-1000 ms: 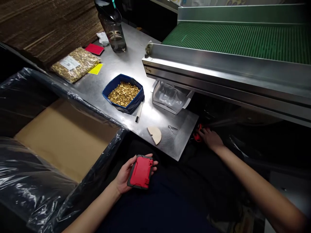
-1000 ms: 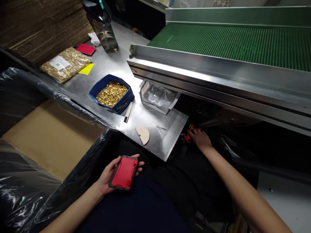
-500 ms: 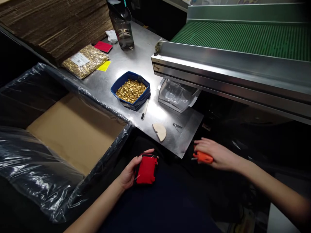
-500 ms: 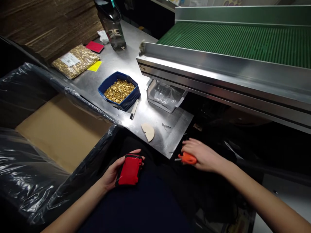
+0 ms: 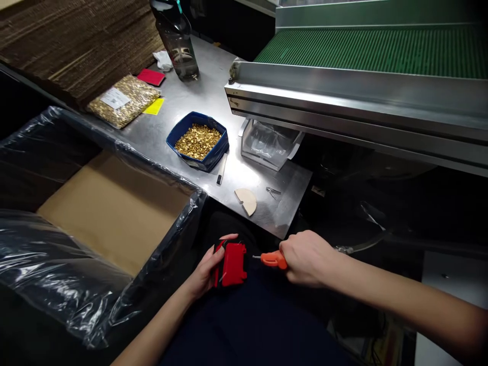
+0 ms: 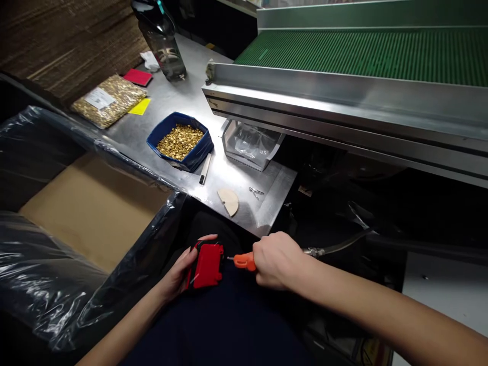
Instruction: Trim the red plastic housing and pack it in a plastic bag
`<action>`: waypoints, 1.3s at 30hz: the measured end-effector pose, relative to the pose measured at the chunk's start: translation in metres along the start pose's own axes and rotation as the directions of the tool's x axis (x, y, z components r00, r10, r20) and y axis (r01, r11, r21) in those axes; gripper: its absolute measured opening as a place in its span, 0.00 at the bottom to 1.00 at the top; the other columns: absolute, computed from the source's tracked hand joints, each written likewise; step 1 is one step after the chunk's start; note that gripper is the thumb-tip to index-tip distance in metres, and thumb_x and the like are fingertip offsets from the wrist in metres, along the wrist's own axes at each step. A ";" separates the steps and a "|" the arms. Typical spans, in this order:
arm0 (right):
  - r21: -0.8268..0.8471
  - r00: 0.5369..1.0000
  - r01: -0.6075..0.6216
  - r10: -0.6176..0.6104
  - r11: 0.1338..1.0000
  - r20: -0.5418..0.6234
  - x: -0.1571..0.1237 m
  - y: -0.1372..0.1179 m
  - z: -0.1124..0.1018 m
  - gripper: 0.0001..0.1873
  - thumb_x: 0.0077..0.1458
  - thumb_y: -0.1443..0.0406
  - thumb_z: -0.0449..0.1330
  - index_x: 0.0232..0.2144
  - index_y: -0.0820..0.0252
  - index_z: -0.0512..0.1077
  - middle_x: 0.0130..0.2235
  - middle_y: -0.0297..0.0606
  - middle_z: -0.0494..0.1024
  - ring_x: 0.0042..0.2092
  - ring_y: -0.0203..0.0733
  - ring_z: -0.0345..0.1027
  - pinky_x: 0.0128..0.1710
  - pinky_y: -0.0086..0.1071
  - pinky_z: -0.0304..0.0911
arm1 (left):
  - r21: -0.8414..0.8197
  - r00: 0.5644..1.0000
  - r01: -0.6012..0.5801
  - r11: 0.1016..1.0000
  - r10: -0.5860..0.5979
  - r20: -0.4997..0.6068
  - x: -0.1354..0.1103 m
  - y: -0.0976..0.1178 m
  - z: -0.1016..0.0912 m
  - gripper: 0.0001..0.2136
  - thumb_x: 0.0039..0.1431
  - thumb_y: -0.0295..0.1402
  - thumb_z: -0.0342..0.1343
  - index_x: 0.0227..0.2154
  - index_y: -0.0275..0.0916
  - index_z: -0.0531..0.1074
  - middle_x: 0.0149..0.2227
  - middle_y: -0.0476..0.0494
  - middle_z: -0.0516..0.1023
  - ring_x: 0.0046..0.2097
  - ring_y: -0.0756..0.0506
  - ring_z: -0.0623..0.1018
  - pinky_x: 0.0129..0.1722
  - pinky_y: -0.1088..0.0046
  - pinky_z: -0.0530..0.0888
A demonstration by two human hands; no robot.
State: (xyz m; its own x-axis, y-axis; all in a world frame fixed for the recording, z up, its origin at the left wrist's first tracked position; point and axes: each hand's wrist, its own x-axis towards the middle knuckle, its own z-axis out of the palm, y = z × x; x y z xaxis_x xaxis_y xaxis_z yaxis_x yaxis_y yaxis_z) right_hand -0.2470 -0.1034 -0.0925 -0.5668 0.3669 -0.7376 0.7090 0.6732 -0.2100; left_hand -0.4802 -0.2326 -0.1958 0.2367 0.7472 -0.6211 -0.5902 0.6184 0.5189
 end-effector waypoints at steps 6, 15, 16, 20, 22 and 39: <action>0.043 0.998 -0.004 0.007 0.999 -0.067 -0.005 0.020 -0.008 0.06 0.47 0.61 0.61 0.24 0.57 0.74 0.26 0.42 0.81 0.27 0.48 0.75 0.23 0.35 0.49 | 0.099 0.994 -0.027 0.995 0.016 0.109 -0.001 0.005 -0.006 0.37 0.60 0.42 0.67 0.69 0.46 0.58 0.56 0.35 0.76 0.54 0.32 0.77 0.51 0.54 0.77; 0.104 0.997 0.076 -0.076 0.992 0.004 -0.038 0.039 -0.025 0.15 0.53 0.54 0.59 0.22 0.55 0.75 0.23 0.40 0.78 0.24 0.44 0.69 0.23 0.35 0.48 | 0.732 0.958 -0.227 0.643 0.283 0.049 -0.009 0.025 0.041 0.54 0.44 0.32 0.76 0.72 0.51 0.52 0.65 0.38 0.69 0.64 0.28 0.70 0.70 0.49 0.57; 0.119 0.997 0.083 -0.083 0.989 -0.001 -0.039 0.043 -0.030 0.18 0.55 0.51 0.58 0.22 0.55 0.75 0.23 0.40 0.77 0.23 0.43 0.68 0.23 0.35 0.48 | 0.732 0.964 -0.253 0.632 0.229 0.136 -0.010 0.027 0.045 0.55 0.45 0.31 0.76 0.73 0.51 0.50 0.65 0.38 0.69 0.64 0.29 0.69 0.70 0.49 0.57; 0.103 0.997 0.063 -0.059 0.993 -0.044 -0.031 0.067 -0.037 0.20 0.54 0.49 0.60 0.19 0.55 0.73 0.21 0.36 0.75 0.21 0.39 0.62 0.23 0.34 0.45 | 0.457 0.939 -0.228 0.860 0.070 0.337 -0.010 0.034 0.044 0.54 0.45 0.38 0.77 0.72 0.51 0.51 0.67 0.36 0.66 0.65 0.27 0.69 0.68 0.45 0.62; 0.118 0.997 0.077 -0.075 0.990 -0.017 -0.026 0.077 -0.031 0.20 0.54 0.49 0.61 0.19 0.55 0.73 0.20 0.34 0.73 0.21 0.37 0.60 0.23 0.33 0.45 | 0.135 0.942 -0.169 0.976 0.120 0.312 -0.007 0.034 0.037 0.51 0.48 0.50 0.73 0.71 0.50 0.53 0.69 0.35 0.62 0.63 0.26 0.71 0.64 0.44 0.68; -0.015 0.996 0.089 -0.089 0.996 -0.017 -0.026 0.060 -0.022 0.09 0.47 0.59 0.61 0.20 0.57 0.73 0.22 0.39 0.77 0.22 0.43 0.68 0.22 0.34 0.48 | 0.886 0.852 -0.368 0.282 -0.279 0.443 0.044 0.063 0.062 0.51 0.40 0.32 0.75 0.69 0.50 0.60 0.54 0.37 0.79 0.53 0.25 0.78 0.55 0.52 0.74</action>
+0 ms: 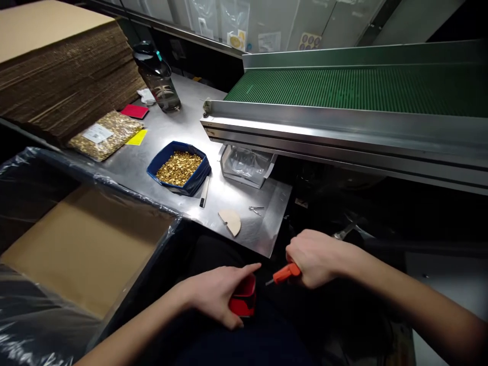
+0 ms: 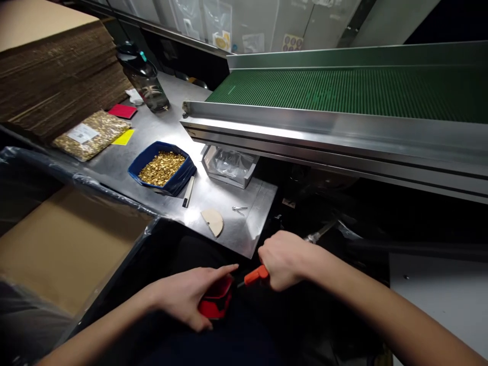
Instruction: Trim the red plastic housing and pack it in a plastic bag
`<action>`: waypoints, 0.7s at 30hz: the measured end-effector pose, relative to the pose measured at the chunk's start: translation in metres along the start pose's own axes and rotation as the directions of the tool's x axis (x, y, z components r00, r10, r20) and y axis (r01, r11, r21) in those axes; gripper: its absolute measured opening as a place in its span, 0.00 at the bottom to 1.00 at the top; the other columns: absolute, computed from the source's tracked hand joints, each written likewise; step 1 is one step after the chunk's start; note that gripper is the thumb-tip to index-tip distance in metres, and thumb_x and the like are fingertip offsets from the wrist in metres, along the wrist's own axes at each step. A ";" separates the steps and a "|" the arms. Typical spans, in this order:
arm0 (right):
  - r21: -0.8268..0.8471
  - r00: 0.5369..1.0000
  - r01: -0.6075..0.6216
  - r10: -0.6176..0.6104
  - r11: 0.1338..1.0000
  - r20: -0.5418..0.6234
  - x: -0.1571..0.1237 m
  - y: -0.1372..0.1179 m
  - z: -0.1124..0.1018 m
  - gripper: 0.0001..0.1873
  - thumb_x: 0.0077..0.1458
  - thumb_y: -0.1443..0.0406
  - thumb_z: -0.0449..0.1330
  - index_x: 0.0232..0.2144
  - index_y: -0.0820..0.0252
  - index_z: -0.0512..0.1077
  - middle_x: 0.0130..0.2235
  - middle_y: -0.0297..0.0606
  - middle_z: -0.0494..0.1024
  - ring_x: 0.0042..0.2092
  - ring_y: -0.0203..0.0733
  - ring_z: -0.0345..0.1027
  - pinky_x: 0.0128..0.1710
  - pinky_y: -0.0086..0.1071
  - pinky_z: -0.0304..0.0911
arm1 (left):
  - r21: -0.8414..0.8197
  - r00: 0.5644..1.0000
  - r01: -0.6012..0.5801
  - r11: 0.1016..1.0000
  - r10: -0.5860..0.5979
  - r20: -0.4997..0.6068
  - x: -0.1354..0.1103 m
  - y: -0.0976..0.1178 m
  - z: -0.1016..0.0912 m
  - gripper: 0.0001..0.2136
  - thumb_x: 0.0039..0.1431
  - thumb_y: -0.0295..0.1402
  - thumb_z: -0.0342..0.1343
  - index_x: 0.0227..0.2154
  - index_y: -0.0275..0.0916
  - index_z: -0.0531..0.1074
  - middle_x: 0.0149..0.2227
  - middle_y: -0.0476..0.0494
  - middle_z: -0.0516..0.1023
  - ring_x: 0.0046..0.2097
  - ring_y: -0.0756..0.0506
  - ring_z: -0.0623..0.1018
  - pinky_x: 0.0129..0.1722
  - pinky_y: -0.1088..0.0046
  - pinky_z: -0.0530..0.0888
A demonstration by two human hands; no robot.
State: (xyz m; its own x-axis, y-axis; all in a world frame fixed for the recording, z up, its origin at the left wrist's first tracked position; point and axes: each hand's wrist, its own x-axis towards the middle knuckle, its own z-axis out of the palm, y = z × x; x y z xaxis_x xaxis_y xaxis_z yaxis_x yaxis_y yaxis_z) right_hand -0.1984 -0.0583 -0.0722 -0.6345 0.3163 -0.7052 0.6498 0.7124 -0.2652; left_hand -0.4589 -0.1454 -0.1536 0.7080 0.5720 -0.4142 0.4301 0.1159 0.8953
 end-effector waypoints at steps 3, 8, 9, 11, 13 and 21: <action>0.110 0.996 0.031 -0.021 0.993 -0.089 -0.014 0.015 0.017 0.04 0.49 0.62 0.61 0.27 0.55 0.73 0.27 0.36 0.78 0.28 0.42 0.71 0.28 0.34 0.56 | -0.360 0.997 0.010 0.933 -0.036 -0.067 -0.019 -0.019 -0.004 0.37 0.49 0.36 0.71 0.64 0.52 0.69 0.63 0.42 0.73 0.63 0.28 0.72 0.64 0.52 0.67; -0.070 0.906 -0.156 0.115 0.985 -0.407 -0.005 0.084 0.059 0.19 0.55 0.67 0.61 0.51 0.57 0.71 0.54 0.48 0.75 0.55 0.52 0.68 0.56 0.43 0.58 | -0.844 0.949 -0.153 0.513 -0.161 -0.270 -0.034 -0.049 0.016 0.35 0.56 0.46 0.66 0.66 0.47 0.63 0.68 0.32 0.66 0.61 0.25 0.73 0.49 0.49 0.79; -0.113 0.891 -0.232 0.165 0.966 -0.423 0.003 0.101 0.066 0.22 0.57 0.68 0.60 0.55 0.57 0.70 0.58 0.50 0.72 0.56 0.53 0.67 0.56 0.44 0.58 | -0.861 0.939 -0.161 0.482 -0.194 -0.284 -0.032 -0.051 0.020 0.35 0.56 0.45 0.66 0.66 0.47 0.63 0.68 0.31 0.66 0.61 0.25 0.73 0.48 0.49 0.80; -0.145 0.878 -0.317 0.233 0.937 -0.419 0.026 0.133 0.077 0.24 0.60 0.71 0.57 0.59 0.57 0.68 0.61 0.52 0.70 0.57 0.53 0.67 0.55 0.43 0.59 | -0.872 0.926 -0.145 0.467 -0.245 -0.286 -0.028 -0.050 0.026 0.35 0.55 0.44 0.67 0.65 0.46 0.64 0.66 0.31 0.68 0.60 0.25 0.73 0.46 0.50 0.81; -0.147 0.875 -0.355 0.273 0.923 -0.399 0.053 0.159 0.087 0.23 0.63 0.73 0.54 0.59 0.59 0.69 0.61 0.52 0.71 0.55 0.51 0.70 0.53 0.41 0.62 | -0.872 0.921 -0.128 0.473 -0.269 -0.281 -0.023 -0.046 0.027 0.34 0.55 0.44 0.68 0.64 0.46 0.65 0.65 0.31 0.70 0.59 0.25 0.74 0.45 0.50 0.81; -0.070 0.786 -0.524 0.450 0.849 -0.424 0.117 0.187 0.122 0.23 0.67 0.62 0.59 0.62 0.58 0.65 0.60 0.45 0.71 0.51 0.46 0.73 0.50 0.45 0.72 | -0.851 0.892 -0.177 0.495 -0.286 -0.351 -0.017 -0.039 0.028 0.34 0.57 0.46 0.66 0.65 0.46 0.64 0.61 0.33 0.74 0.57 0.27 0.76 0.46 0.52 0.81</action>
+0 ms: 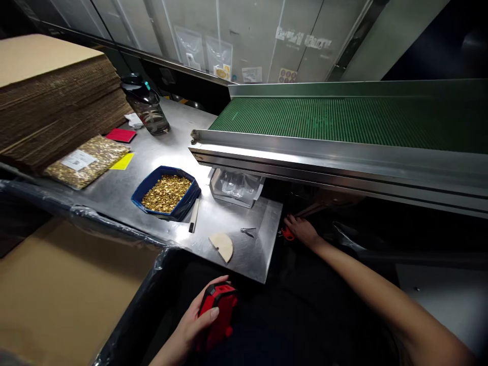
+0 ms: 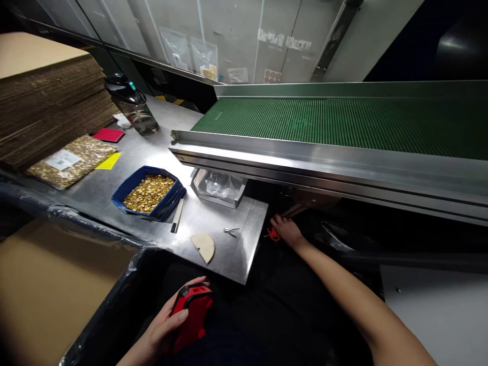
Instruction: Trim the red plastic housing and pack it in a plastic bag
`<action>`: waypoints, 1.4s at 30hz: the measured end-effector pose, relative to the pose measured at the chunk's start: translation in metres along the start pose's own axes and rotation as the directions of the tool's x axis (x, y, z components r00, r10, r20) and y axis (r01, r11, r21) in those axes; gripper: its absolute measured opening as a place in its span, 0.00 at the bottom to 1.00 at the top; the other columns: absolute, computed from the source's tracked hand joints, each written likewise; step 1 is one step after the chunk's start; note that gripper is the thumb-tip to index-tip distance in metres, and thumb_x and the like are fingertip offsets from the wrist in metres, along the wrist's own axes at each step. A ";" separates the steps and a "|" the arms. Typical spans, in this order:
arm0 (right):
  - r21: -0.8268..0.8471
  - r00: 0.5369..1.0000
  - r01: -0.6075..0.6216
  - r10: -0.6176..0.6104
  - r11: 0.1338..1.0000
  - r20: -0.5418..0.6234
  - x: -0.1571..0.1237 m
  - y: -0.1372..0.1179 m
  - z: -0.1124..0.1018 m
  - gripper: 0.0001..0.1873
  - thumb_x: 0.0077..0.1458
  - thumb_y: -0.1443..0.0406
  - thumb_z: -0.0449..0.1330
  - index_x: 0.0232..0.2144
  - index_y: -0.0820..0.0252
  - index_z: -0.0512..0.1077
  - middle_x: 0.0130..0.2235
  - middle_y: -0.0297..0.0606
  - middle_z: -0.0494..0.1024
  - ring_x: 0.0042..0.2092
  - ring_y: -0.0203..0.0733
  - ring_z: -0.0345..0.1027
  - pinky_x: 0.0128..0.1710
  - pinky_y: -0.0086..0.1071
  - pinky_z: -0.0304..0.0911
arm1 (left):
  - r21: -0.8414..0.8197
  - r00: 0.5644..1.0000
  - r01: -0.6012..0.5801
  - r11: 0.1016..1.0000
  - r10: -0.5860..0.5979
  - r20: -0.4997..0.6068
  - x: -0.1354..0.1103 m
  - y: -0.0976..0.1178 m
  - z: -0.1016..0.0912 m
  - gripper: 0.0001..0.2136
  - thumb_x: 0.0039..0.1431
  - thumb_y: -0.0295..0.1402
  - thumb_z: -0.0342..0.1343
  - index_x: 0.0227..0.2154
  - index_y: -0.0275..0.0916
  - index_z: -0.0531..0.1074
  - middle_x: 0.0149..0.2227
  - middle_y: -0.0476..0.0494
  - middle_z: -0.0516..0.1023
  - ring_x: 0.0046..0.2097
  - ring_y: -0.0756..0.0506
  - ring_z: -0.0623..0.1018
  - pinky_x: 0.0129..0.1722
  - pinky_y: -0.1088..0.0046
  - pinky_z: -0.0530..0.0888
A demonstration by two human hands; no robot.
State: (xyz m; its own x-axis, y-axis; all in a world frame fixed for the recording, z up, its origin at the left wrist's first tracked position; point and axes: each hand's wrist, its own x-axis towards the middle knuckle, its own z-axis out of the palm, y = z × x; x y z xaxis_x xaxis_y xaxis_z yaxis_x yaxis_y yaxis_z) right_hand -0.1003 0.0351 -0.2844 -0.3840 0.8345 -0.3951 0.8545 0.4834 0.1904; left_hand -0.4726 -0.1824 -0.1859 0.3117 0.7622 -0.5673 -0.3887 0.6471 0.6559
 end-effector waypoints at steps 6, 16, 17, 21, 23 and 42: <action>0.104 0.975 -0.194 0.203 0.976 -0.088 -0.048 0.000 -0.020 0.27 0.67 0.70 0.49 0.66 0.54 0.62 0.58 0.49 0.72 0.53 0.51 0.70 0.51 0.42 0.66 | -0.144 0.998 0.044 0.989 -0.049 -0.028 0.024 -0.005 0.015 0.33 0.57 0.46 0.64 0.63 0.40 0.67 0.54 0.34 0.80 0.52 0.34 0.79 0.50 0.60 0.76; 0.862 0.722 -0.454 0.660 0.226 0.207 -0.207 -0.037 0.030 0.34 0.67 0.43 0.44 0.71 0.39 0.51 0.76 0.38 0.43 0.76 0.58 0.37 0.65 0.53 0.60 | 0.380 0.998 -0.057 0.923 0.052 0.025 0.112 0.012 0.058 0.24 0.64 0.51 0.56 0.56 0.42 0.69 0.47 0.40 0.81 0.45 0.37 0.81 0.43 0.64 0.76; 0.884 0.726 -0.440 0.641 0.155 0.249 -0.214 -0.041 0.034 0.35 0.67 0.42 0.44 0.71 0.38 0.50 0.76 0.37 0.46 0.76 0.56 0.38 0.64 0.51 0.61 | 0.455 0.998 -0.069 0.888 0.064 0.027 0.119 0.015 0.060 0.23 0.65 0.51 0.55 0.55 0.42 0.70 0.47 0.40 0.81 0.46 0.37 0.80 0.44 0.64 0.76; 0.848 0.752 -0.482 0.600 0.219 0.272 -0.219 -0.026 0.030 0.30 0.65 0.40 0.46 0.59 0.49 0.61 0.62 0.45 0.72 0.57 0.52 0.74 0.46 0.40 0.73 | 0.617 0.997 -0.061 0.785 0.074 0.005 0.136 0.027 0.063 0.19 0.67 0.51 0.52 0.50 0.42 0.71 0.43 0.42 0.81 0.47 0.36 0.79 0.46 0.61 0.74; 0.731 0.754 -0.564 0.601 0.385 0.265 -0.213 -0.012 0.020 0.26 0.65 0.40 0.46 0.48 0.52 0.63 0.44 0.41 0.80 0.36 0.47 0.77 0.30 0.35 0.67 | 0.682 0.997 -0.063 0.728 0.083 0.003 0.137 0.035 0.063 0.18 0.68 0.50 0.53 0.50 0.43 0.70 0.43 0.42 0.81 0.47 0.36 0.79 0.48 0.59 0.72; 0.556 0.639 -0.598 0.762 0.578 -0.104 -0.196 -0.067 -0.032 0.34 0.68 0.46 0.43 0.69 0.51 0.59 0.71 0.55 0.54 0.65 0.73 0.61 0.51 0.63 0.70 | 0.966 0.778 -0.260 -0.013 0.590 0.217 0.201 0.143 0.043 0.12 0.69 0.36 0.51 0.42 0.39 0.78 0.43 0.37 0.81 0.46 0.36 0.80 0.49 0.60 0.74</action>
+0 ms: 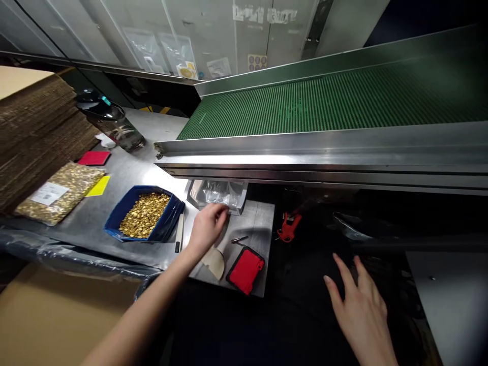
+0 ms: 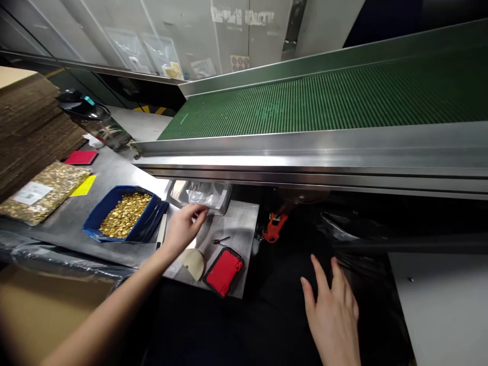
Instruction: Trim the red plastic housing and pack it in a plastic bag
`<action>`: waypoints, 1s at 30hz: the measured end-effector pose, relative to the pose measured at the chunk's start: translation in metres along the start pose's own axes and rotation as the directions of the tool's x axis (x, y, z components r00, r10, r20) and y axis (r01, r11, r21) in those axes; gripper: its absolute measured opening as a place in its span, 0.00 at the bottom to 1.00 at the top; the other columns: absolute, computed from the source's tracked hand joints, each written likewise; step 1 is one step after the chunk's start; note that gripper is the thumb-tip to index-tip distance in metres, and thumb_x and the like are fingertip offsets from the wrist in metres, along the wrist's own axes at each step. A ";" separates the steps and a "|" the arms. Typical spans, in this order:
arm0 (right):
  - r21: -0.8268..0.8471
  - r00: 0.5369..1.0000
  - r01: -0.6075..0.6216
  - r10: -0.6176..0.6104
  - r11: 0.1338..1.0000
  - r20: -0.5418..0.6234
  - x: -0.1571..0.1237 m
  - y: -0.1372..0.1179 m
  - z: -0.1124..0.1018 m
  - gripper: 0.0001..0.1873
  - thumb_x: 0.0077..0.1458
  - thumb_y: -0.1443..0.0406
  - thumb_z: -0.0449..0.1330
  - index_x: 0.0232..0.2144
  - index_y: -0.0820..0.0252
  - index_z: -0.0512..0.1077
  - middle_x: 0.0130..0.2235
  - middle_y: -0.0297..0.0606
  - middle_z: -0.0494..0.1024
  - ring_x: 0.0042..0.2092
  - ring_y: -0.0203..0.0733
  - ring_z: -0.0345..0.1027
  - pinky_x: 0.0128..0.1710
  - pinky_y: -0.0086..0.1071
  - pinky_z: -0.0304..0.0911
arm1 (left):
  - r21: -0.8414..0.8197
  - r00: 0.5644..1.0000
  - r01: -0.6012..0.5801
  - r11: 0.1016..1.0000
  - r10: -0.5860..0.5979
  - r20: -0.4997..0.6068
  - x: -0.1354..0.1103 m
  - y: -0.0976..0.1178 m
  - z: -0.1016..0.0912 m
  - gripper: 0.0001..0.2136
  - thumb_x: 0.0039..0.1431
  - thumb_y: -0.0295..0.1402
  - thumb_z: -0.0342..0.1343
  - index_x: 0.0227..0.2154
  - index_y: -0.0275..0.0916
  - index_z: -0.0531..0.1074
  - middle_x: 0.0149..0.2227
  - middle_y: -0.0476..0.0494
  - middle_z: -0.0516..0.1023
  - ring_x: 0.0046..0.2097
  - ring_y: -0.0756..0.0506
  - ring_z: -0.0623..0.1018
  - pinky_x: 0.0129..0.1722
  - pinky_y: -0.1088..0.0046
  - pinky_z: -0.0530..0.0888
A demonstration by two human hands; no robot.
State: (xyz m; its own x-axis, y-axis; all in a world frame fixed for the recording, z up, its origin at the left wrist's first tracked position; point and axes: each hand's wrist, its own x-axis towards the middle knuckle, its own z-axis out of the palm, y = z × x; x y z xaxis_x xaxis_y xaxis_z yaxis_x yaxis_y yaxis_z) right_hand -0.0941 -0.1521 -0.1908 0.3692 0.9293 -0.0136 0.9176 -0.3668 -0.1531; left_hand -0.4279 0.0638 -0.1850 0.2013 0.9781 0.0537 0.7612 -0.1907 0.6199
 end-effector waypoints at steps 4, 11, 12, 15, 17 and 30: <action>0.167 0.985 -0.086 0.058 0.982 0.164 -0.018 0.012 0.013 0.35 0.66 0.44 0.43 0.69 0.47 0.59 0.71 0.49 0.55 0.68 0.67 0.59 0.55 0.60 0.70 | 0.053 0.999 -0.004 0.999 0.001 0.052 0.080 -0.027 -0.005 0.08 0.61 0.37 0.63 0.35 0.36 0.79 0.38 0.37 0.81 0.43 0.36 0.80 0.47 0.60 0.74; 0.377 0.933 -0.330 0.239 0.865 0.270 -0.040 0.019 0.010 0.31 0.59 0.39 0.52 0.57 0.41 0.73 0.66 0.42 0.63 0.59 0.63 0.70 0.37 0.44 0.78 | 0.002 0.998 0.038 0.999 -0.038 0.057 0.104 -0.039 -0.012 0.12 0.65 0.41 0.61 0.32 0.37 0.76 0.35 0.44 0.79 0.40 0.42 0.79 0.46 0.60 0.75; 0.392 0.936 -0.335 0.254 0.857 0.244 -0.041 0.014 0.008 0.30 0.59 0.39 0.53 0.56 0.42 0.74 0.65 0.43 0.64 0.58 0.63 0.71 0.37 0.43 0.78 | -0.026 0.999 0.030 0.999 -0.029 0.046 0.098 -0.037 -0.014 0.11 0.65 0.40 0.60 0.32 0.37 0.77 0.35 0.43 0.80 0.41 0.41 0.78 0.47 0.60 0.74; 0.477 0.973 -0.227 0.220 0.849 0.071 -0.036 -0.015 -0.001 0.25 0.61 0.44 0.55 0.52 0.47 0.76 0.62 0.45 0.68 0.58 0.61 0.70 0.46 0.47 0.75 | -0.134 1.000 -0.001 0.991 -0.001 -0.012 0.071 -0.028 -0.020 0.10 0.64 0.38 0.57 0.32 0.39 0.78 0.38 0.39 0.80 0.45 0.37 0.77 0.50 0.61 0.70; 0.575 0.993 -0.094 0.116 0.813 -0.002 -0.026 -0.047 -0.012 0.20 0.64 0.48 0.54 0.48 0.49 0.77 0.58 0.45 0.72 0.57 0.57 0.70 0.52 0.47 0.72 | -0.222 0.998 -0.003 0.975 -0.010 -0.057 0.048 -0.019 -0.026 0.10 0.64 0.38 0.54 0.32 0.40 0.77 0.39 0.39 0.78 0.45 0.38 0.75 0.50 0.63 0.69; 0.768 0.791 0.191 -0.559 0.612 0.249 0.075 -0.215 -0.041 0.15 0.60 0.54 0.62 0.28 0.55 0.66 0.26 0.26 0.71 0.29 0.35 0.63 0.29 0.28 0.52 | -0.784 0.949 0.315 0.535 -0.167 0.267 -0.064 0.030 -0.028 0.22 0.59 0.53 0.61 0.24 0.38 0.71 0.24 0.49 0.68 0.29 0.47 0.68 0.31 0.72 0.67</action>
State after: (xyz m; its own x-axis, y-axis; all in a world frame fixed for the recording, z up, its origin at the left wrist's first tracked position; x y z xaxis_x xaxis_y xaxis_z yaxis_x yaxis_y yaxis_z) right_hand -0.2578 -0.0048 -0.1183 -0.2578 0.9509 -0.1714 0.5186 -0.0135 -0.8549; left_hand -0.4353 -0.0023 -0.1475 0.2287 0.9377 -0.2615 -0.0130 0.2716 0.9623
